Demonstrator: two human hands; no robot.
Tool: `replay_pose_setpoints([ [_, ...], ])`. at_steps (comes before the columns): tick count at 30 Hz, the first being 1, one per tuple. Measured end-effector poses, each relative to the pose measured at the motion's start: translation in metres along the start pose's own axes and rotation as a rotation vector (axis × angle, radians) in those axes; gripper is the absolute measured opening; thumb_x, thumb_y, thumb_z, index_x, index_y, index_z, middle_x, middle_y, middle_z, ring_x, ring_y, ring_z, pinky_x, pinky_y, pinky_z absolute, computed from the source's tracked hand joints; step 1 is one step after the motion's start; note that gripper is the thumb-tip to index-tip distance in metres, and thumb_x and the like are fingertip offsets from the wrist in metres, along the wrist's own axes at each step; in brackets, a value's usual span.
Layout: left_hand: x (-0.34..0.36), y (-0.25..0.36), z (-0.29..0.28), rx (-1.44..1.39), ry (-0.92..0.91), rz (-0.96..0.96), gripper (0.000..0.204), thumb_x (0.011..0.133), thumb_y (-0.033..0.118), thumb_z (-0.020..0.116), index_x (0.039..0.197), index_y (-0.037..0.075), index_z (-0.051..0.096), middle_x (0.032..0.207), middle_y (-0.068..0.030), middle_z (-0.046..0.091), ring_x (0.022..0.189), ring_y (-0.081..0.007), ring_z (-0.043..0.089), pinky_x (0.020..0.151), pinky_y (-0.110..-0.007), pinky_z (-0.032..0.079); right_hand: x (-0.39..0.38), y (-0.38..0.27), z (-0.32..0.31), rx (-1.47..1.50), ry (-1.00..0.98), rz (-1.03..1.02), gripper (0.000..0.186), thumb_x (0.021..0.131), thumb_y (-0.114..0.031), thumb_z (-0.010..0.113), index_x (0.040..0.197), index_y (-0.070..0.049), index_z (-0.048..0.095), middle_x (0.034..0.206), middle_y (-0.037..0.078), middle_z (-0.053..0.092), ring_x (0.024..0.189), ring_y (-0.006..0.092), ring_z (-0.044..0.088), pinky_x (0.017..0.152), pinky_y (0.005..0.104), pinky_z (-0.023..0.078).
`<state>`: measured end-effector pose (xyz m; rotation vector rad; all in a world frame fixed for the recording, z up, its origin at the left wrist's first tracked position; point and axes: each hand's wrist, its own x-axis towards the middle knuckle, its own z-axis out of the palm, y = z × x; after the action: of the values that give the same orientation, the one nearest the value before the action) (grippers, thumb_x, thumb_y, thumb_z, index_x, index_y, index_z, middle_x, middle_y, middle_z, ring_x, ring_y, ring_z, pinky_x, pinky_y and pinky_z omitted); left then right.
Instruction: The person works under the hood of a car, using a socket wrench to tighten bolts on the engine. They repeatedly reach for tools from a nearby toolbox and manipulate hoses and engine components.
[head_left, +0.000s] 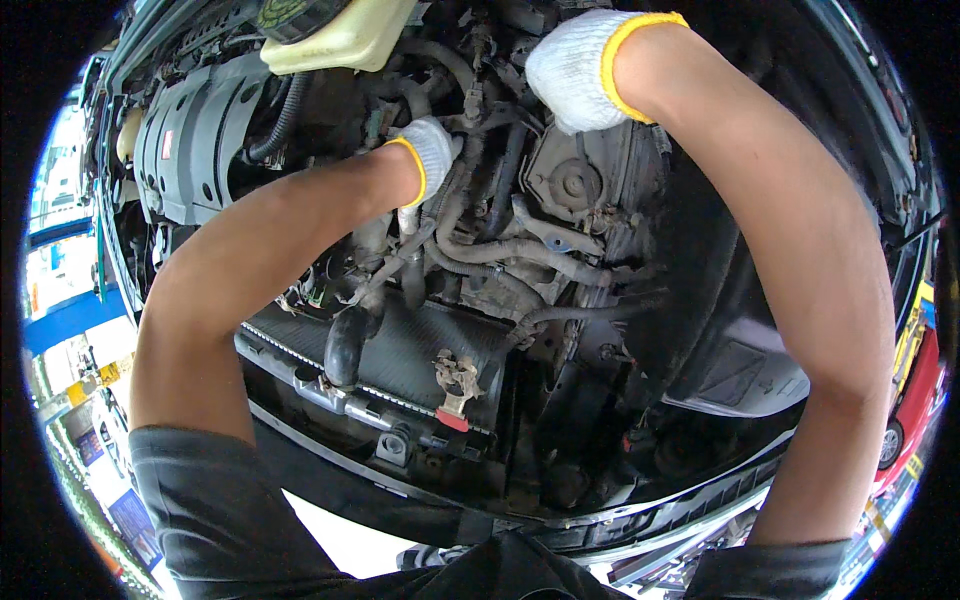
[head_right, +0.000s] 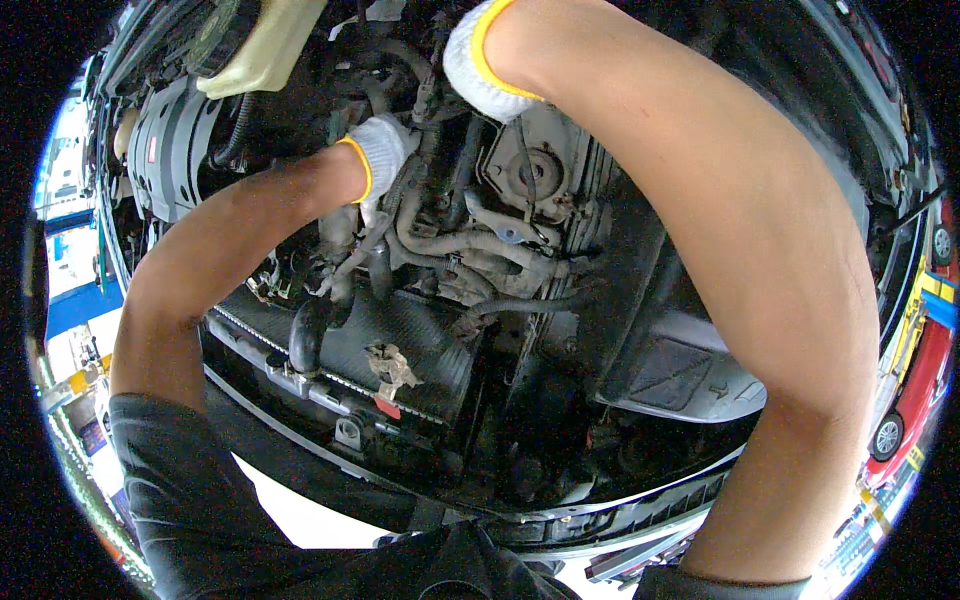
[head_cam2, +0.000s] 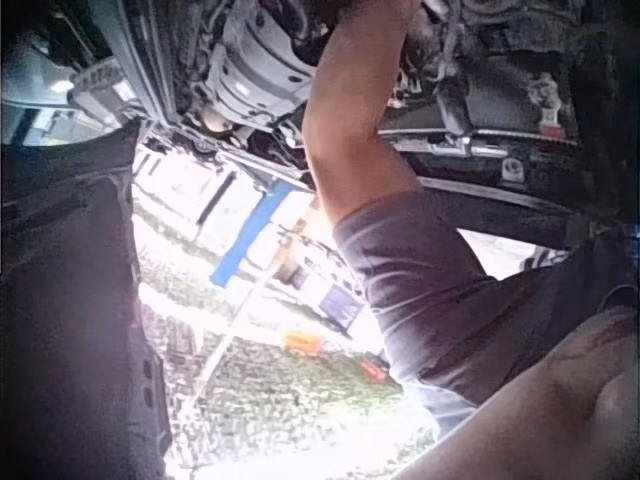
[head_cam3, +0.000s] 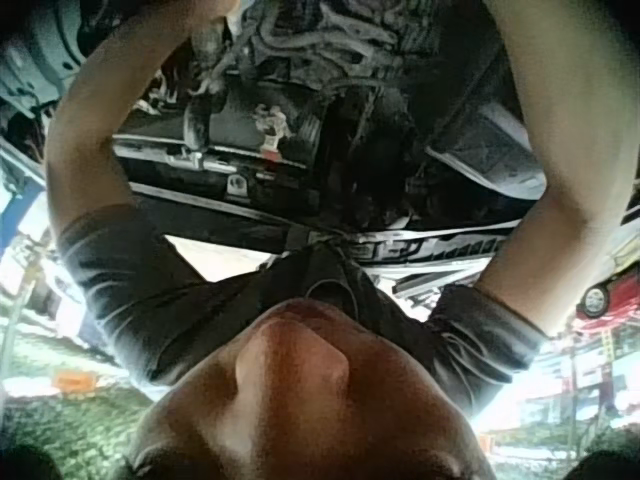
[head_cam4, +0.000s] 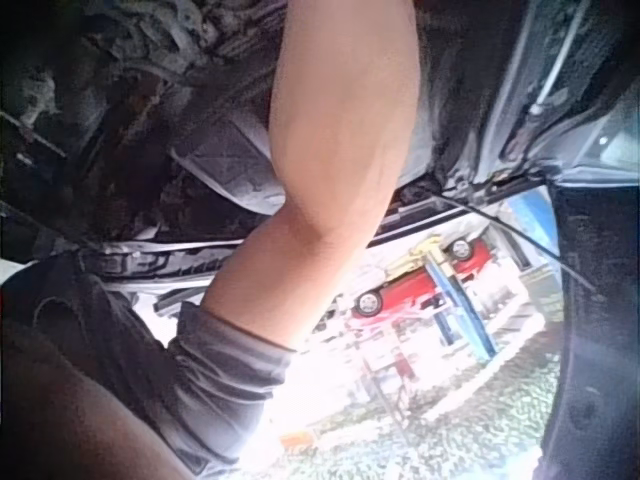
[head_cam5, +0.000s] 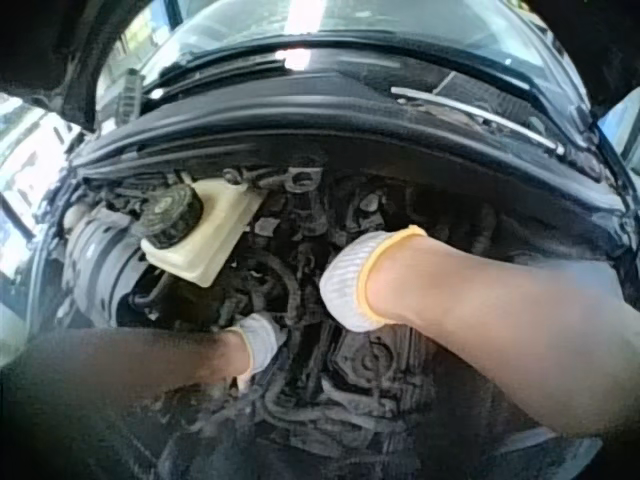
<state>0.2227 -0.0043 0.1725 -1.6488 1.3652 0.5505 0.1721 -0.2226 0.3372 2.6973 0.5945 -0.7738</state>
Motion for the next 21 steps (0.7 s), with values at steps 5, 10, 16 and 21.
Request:
replay_pose_setpoints([
  [5, 0.011, -0.005, 0.001, -0.027, -0.046, 0.05, 0.099, 0.06, 0.073, 0.102, 0.136, 0.012, 0.085, 0.136, -0.0098, 0.081, 0.129, -0.0315, 0.077, 0.102, -0.047, 0.061, 0.005, 0.005, 0.011, 0.012, 0.069, -0.019, 0.022, 0.089, -0.019, 0.076, 0.099, -0.003, 0.088, 0.096, 0.024, 0.083, 0.089, 0.043, 0.081, 0.083, 0.052, 0.064],
  [10, 0.004, 0.004, 0.023, -0.082, 0.216, -0.062, 0.085, 0.068, 0.065, 0.101, 0.131, 0.01, 0.085, 0.128, -0.0114, 0.084, 0.12, -0.0324, 0.08, 0.1, -0.047, 0.061, 0.005, 0.006, 0.008, 0.03, 0.055, -0.012, 0.023, 0.089, -0.021, 0.075, 0.097, -0.003, 0.088, 0.094, 0.023, 0.082, 0.087, 0.0428, 0.08, 0.081, 0.0524, 0.063],
  [16, -0.02, -0.009, -0.001, -0.196, 0.185, 0.026, 0.105, 0.057, 0.052, 0.107, 0.138, -0.005, 0.071, 0.122, -0.0212, 0.083, 0.114, -0.0385, 0.08, 0.096, -0.047, 0.062, 0.004, 0.012, 0.012, 0.04, 0.064, -0.017, 0.023, 0.088, -0.019, 0.076, 0.098, -0.003, 0.087, 0.093, 0.023, 0.081, 0.084, 0.0411, 0.079, 0.079, 0.0511, 0.063],
  [21, -0.012, -0.015, 0.011, -0.167, 0.326, 0.043, 0.118, 0.056, 0.055, 0.107, 0.146, -0.008, 0.065, 0.118, -0.0196, 0.081, 0.113, -0.0389, 0.077, 0.101, -0.045, 0.06, -0.016, 0.02, 0.017, 0.014, 0.157, -0.069, 0.022, 0.088, -0.017, 0.076, 0.099, -0.002, 0.087, 0.092, 0.023, 0.081, 0.082, 0.0394, 0.079, 0.077, 0.0499, 0.063],
])
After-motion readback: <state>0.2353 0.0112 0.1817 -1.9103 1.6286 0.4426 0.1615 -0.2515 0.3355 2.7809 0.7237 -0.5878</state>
